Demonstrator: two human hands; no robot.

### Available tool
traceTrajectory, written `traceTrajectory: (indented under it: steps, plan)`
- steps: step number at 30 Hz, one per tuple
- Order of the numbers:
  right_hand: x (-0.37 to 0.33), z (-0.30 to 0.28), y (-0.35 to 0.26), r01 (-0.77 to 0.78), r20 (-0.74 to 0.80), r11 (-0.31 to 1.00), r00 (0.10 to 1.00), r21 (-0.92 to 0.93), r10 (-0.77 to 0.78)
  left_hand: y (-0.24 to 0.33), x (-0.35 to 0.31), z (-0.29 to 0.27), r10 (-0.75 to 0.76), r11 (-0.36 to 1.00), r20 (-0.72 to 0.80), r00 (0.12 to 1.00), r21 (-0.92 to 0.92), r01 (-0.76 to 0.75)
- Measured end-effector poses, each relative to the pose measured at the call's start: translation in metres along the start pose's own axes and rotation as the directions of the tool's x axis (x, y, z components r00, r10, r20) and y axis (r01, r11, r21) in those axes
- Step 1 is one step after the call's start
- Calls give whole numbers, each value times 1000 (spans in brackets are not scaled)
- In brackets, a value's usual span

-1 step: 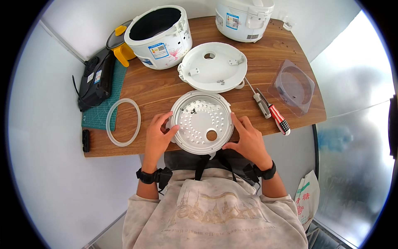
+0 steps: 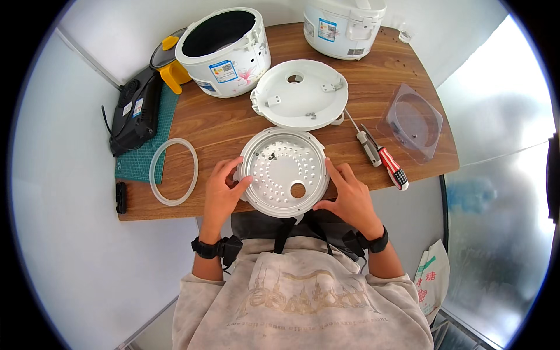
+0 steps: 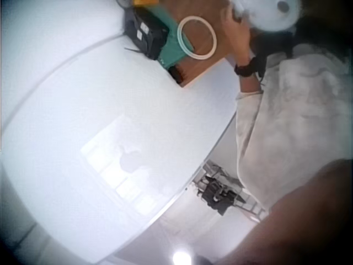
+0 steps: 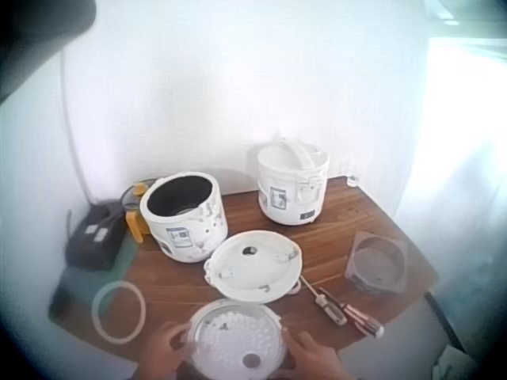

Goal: The person uses a screwdriver to remove screws from a white plastic lid component. They then place the lid down and fit a rubber gasket into a circular frame, pressing it into place.

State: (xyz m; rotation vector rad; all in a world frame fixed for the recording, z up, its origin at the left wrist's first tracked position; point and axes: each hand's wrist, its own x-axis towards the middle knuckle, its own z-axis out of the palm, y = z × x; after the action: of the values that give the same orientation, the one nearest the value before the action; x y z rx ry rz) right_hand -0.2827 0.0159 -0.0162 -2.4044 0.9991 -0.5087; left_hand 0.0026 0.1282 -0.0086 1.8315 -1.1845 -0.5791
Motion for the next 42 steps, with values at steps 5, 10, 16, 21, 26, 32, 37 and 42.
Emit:
traceTrajectory:
  steps: [5, 10, 16, 21, 26, 32, 37, 42]
  plan:
    - [-4, -3, -3, 44, -27, 998, 999, 39, -43, 1, -6, -5, -33, 993, -4, 999, -117, 33]
    - [-8, -6, -12, 101, -57, 992, 994, 76, -96, 10, -15, -16, -80, 991, 9, 997, -103, 80]
    - [-6, -4, -25, 145, -52, 981, 989, 132, -140, 10, -27, -25, -100, 983, -95, 990, -160, 84]
    - [1, -3, -34, 195, -60, 972, 980, 130, -188, 11, -35, -37, -120, 984, -124, 985, -143, 102]
    - [3, 0, -40, 221, -46, 969, 975, 106, -218, -2, -37, -39, -140, 981, -158, 977, -158, 115]
    - [6, 7, -50, 239, -20, 963, 971, 121, -238, -20, -40, -47, -219, 971, -201, 955, -138, 194]
    - [11, 10, -60, 292, -10, 949, 956, 122, -293, -18, -42, -53, -212, 977, -328, 921, -108, 186]
    - [14, 3, -62, 201, 14, 973, 979, 117, -204, -35, -44, -66, -270, 958, -432, 860, -210, 196]
